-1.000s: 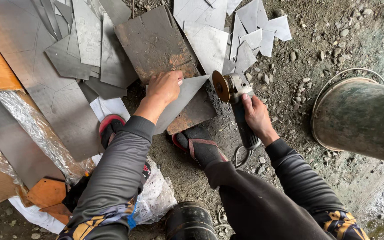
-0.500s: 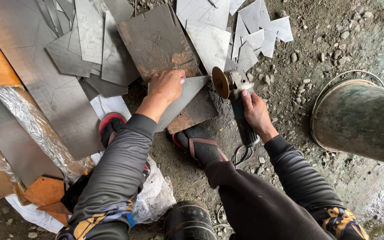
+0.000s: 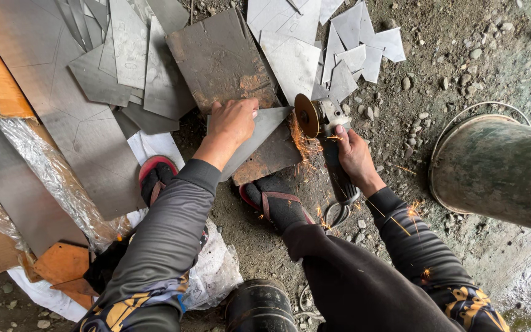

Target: The person uses an angle grinder to cut several flat metal sheets into smaller pieces. They hold each sheet with one hand and guide the grinder with the other, producing sparks as the blade cuts through the metal. Cut pieces are set aside on the ground.

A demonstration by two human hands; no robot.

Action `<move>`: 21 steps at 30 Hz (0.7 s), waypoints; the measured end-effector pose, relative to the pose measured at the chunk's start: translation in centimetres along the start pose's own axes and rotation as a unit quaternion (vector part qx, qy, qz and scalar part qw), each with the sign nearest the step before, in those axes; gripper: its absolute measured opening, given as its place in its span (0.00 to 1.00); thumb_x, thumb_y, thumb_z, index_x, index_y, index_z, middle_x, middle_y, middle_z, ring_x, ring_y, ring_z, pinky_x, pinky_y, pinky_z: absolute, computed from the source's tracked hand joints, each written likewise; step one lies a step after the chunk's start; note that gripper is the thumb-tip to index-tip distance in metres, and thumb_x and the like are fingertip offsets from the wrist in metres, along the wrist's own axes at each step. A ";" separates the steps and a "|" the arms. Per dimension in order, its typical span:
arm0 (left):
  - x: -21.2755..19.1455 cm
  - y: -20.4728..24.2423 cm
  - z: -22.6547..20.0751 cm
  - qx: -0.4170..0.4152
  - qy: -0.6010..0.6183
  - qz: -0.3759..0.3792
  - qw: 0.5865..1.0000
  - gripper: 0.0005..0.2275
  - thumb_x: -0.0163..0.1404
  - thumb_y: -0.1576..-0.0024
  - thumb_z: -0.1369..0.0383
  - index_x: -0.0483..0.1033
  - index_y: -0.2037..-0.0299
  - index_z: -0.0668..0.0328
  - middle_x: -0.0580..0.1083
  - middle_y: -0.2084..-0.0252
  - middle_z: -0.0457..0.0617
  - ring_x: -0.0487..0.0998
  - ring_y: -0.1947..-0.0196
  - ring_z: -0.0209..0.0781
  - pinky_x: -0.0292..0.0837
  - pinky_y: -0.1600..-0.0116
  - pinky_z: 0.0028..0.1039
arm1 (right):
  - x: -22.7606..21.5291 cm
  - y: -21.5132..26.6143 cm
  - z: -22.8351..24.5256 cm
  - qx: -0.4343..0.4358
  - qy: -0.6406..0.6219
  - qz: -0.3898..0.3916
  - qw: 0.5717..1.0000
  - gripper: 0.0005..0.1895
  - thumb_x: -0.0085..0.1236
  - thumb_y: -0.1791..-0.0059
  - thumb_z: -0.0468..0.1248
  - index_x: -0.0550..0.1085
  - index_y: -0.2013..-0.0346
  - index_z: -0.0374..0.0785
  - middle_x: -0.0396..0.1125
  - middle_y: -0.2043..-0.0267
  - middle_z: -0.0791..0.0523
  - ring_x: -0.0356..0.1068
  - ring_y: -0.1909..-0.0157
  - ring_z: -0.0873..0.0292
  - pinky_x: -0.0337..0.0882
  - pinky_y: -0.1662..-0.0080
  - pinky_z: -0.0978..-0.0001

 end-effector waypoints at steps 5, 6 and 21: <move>-0.3 0.4 -0.3 -0.015 -0.005 0.015 1.000 0.09 0.43 0.34 0.68 0.78 0.52 0.54 0.81 0.58 0.51 0.81 0.55 0.50 0.61 0.38 0.48 | -0.2 0.1 0.9 0.020 0.013 0.004 1.000 0.41 0.35 0.43 0.67 0.74 0.52 0.30 0.72 0.66 0.48 0.72 0.64 0.55 0.72 0.61 0.60; -0.2 0.4 -0.3 -0.027 -0.004 0.030 0.999 0.09 0.43 0.34 0.70 0.78 0.52 0.54 0.82 0.59 0.51 0.82 0.56 0.48 0.60 0.36 0.47 | -0.1 0.1 0.9 0.045 -0.010 0.018 0.999 0.40 0.35 0.44 0.67 0.73 0.51 0.31 0.72 0.66 0.48 0.73 0.65 0.53 0.73 0.62 0.58; 0.1 0.5 -0.2 -0.008 0.013 -0.039 0.999 0.09 0.44 0.37 0.71 0.78 0.53 0.52 0.80 0.54 0.51 0.78 0.50 0.53 0.58 0.36 0.51 | -0.4 -0.2 -0.5 -0.016 0.017 0.010 1.000 0.39 0.37 0.43 0.64 0.75 0.54 0.28 0.73 0.67 0.50 0.69 0.66 0.59 0.70 0.61 0.64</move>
Point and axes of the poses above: each hand's wrist, its own y-axis away from the middle knuckle, its own x-axis out of the palm, z = x × y, the point moved 4 cm from there along -y, towards the middle knuckle
